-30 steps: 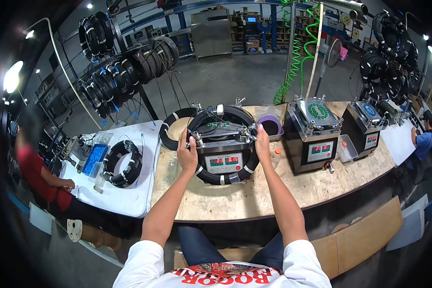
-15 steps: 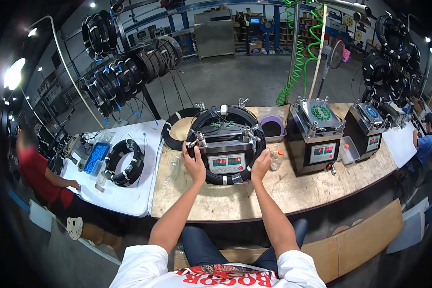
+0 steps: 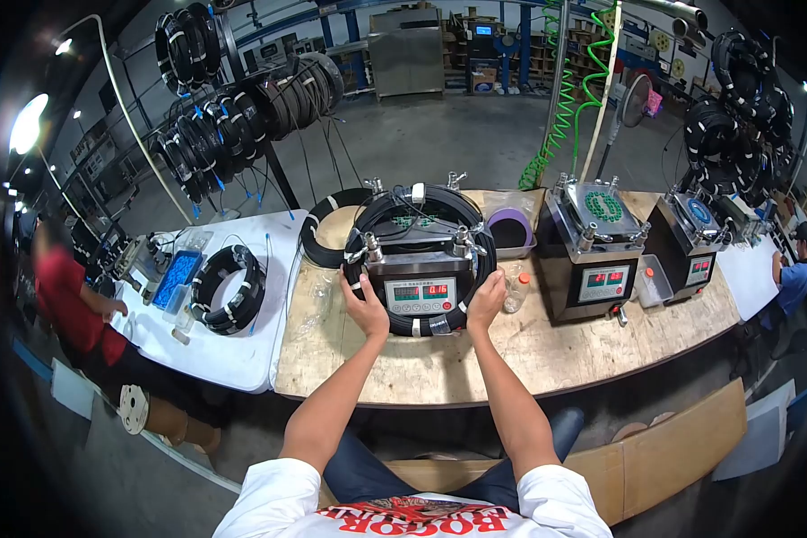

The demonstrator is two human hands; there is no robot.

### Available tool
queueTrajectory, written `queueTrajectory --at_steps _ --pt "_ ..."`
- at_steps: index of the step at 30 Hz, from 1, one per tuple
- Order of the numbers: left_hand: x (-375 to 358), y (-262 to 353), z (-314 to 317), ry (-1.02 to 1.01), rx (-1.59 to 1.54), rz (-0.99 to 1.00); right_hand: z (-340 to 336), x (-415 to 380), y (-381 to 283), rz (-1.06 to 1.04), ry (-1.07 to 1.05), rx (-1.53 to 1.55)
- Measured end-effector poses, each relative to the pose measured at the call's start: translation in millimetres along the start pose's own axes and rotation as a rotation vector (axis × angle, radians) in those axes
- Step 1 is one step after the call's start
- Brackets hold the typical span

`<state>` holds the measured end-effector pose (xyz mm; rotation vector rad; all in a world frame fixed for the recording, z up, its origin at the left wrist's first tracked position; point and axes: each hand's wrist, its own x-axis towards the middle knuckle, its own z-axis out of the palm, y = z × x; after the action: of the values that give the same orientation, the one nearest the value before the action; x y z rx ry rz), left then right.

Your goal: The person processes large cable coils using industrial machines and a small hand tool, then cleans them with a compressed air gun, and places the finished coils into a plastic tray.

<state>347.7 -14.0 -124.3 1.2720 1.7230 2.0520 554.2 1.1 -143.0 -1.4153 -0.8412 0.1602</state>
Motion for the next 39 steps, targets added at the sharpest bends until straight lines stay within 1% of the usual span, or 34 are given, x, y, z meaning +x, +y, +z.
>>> queueTrajectory --at_steps 2,5,9,12,14,15,18,20,21,23,25,27,28,31,34,37,39 --pt "-0.7 -0.6 -1.7 -0.006 0.01 -0.004 -1.5 1.7 0.3 0.018 -0.031 0.001" --pt "1.8 -2.4 2.8 0.013 0.029 0.021 0.2 2.2 0.0 0.036 -0.018 0.025" --pt "0.5 -7.2 3.4 0.036 -0.004 0.048 -0.8 2.8 0.0 -0.02 -0.011 0.038" --pt "-0.5 2.0 0.8 0.003 -0.034 -0.014 -2.7 3.7 -2.0 -0.003 -0.016 0.012" --pt "-1.2 0.3 1.7 0.007 0.024 0.01 -2.3 2.3 -2.4 0.031 -0.035 0.014" --pt "-1.2 -1.1 0.1 0.004 0.056 0.024 -2.0 1.1 -3.2 0.015 -0.029 0.026" --pt "-2.3 -1.4 -1.6 -0.034 0.059 -0.038 -2.7 2.1 -1.1 -0.014 -0.011 0.03" --pt "-11.5 -23.4 2.3 -0.011 0.129 -0.009 -3.1 2.4 2.4 0.024 -0.042 0.05" --pt "-14.1 -27.3 2.7 0.005 0.162 0.006 -1.8 4.1 7.0 0.036 -0.065 0.051" --pt "-18.3 -30.3 1.5 -0.014 0.08 -0.031 -0.7 7.2 15.8 0.062 -0.113 0.038" --pt "-17.2 -27.8 1.2 -0.036 0.027 -0.052 -0.5 18.4 23.7 0.053 -0.161 0.092" --pt "-16.6 -21.9 -2.1 -0.055 0.012 -0.066 -1.4 37.7 11.2 0.015 -0.214 0.22" --pt "-16.7 -19.5 -2.9 -0.056 0.005 -0.045 -3.1 53.2 0.5 0.02 -0.29 0.271" --pt "-15.9 -18.7 -2.7 -0.049 0.002 -0.023 5.5 93.4 -37.8 -0.067 -0.467 0.272" --pt "-14.7 -20.1 -2.3 -0.043 -0.055 -0.018 21.5 117.0 -44.3 -0.061 -0.692 0.072" --pt "-11.8 -21.7 -4.0 -0.075 -0.103 -0.038 19.6 118.0 -52.3 -0.06 -0.717 0.113" --pt "-9.1 -24.5 -3.4 -0.088 -0.099 -0.033 17.7 118.9 -54.9 0.005 -0.738 0.175"
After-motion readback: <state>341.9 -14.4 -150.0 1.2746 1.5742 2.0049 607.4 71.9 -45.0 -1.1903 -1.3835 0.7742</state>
